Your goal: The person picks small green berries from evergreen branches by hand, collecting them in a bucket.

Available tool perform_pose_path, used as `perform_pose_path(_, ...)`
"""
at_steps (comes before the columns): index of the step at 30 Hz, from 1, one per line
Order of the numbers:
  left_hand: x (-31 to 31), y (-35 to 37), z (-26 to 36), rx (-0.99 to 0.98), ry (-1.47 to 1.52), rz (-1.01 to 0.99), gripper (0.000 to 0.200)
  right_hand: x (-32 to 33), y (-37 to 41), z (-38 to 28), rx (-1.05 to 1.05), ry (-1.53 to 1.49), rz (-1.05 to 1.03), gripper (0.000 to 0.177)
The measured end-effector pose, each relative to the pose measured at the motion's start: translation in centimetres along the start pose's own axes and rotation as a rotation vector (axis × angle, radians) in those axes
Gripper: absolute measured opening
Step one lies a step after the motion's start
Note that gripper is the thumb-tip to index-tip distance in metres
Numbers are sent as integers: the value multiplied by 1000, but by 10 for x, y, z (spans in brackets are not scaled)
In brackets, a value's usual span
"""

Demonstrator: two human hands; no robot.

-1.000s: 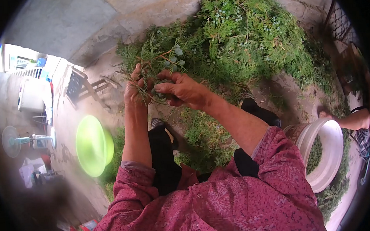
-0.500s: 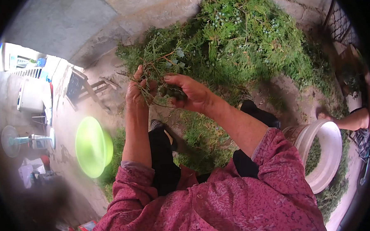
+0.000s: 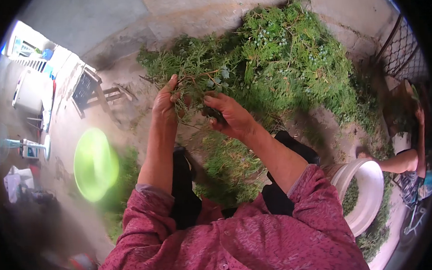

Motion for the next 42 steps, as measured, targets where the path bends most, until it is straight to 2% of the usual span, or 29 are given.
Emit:
perform_pose_path(2, 2, -3, 1, 11, 53, 7, 16, 2, 2, 0, 25, 84, 4, 17)
perform_pose_path(4, 5, -4, 10, -127, -10, 96, 15, 4, 4, -1, 54, 170, 7, 17)
perform_pose_path(6, 1, -1, 15, -198, -52, 120, 15, 5, 10, -5, 141, 192, 81, 16)
perform_pose_path(10, -13, 16, 16, -327, -185, 121, 18, 0, 30, -4, 123, 298, 233, 18)
perform_pose_path(15, -11, 11, 6, -289, -239, 113, 21, 2, 50, 10, 222, 164, 282, 20)
perform_pose_path(20, -14, 14, 6, -254, -277, 97, 19, -2, 71, 6, 343, 260, 379, 21)
perform_pose_path(22, -7, 20, 34, -337, -289, 259, 17, 4, 83, 0, 379, 346, 420, 20)
perform_pose_path(23, 2, 13, 43, -333, -280, 254, 17, 14, 89, 4, 303, 230, 414, 18)
perform_pose_path(24, 14, 3, 49, -372, -146, 173, 17, 26, 96, 8, 225, 108, 413, 16)
perform_pose_path(25, 16, 0, 50, -405, -16, 92, 17, 35, 97, 13, 173, -47, 295, 16)
perform_pose_path(26, 19, -4, 45, -386, -18, 88, 17, 44, 97, 16, 180, -52, 313, 16)
perform_pose_path(28, 13, -1, 38, -344, -139, 85, 18, 39, 91, 25, -2, -517, 129, 19)
perform_pose_path(32, 0, 8, 30, -347, -217, 108, 17, 20, 86, 25, -4, -407, 112, 24)
perform_pose_path(35, -2, 5, 30, -362, -234, 86, 18, 9, 90, 19, -5, -330, 178, 28)
perform_pose_path(38, -14, 25, 26, -357, -316, 151, 18, 2, 91, 15, -8, -254, 218, 30)
perform_pose_path(39, -18, 31, 22, -373, -424, 170, 17, 0, 90, 14, -6, -201, 248, 32)
perform_pose_path(40, -21, 34, 21, -389, -531, 189, 15, 1, 89, 13, -6, -200, 246, 32)
perform_pose_path(41, -19, 30, 16, -372, -591, 86, 11, 0, 88, 11, 12, -165, 177, 30)
perform_pose_path(42, -17, 31, 12, -375, -590, 85, 11, -1, 86, 9, 30, -130, 109, 29)
Point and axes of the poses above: each hand's wrist, its own y-axis away from the middle knuckle, its own x-axis out of the back of the hand, z = x × y, the point moved 4 cm from there along -y, towards the middle knuckle, and after that the axes turned 9 degrees about y, right-handed, at the moved point
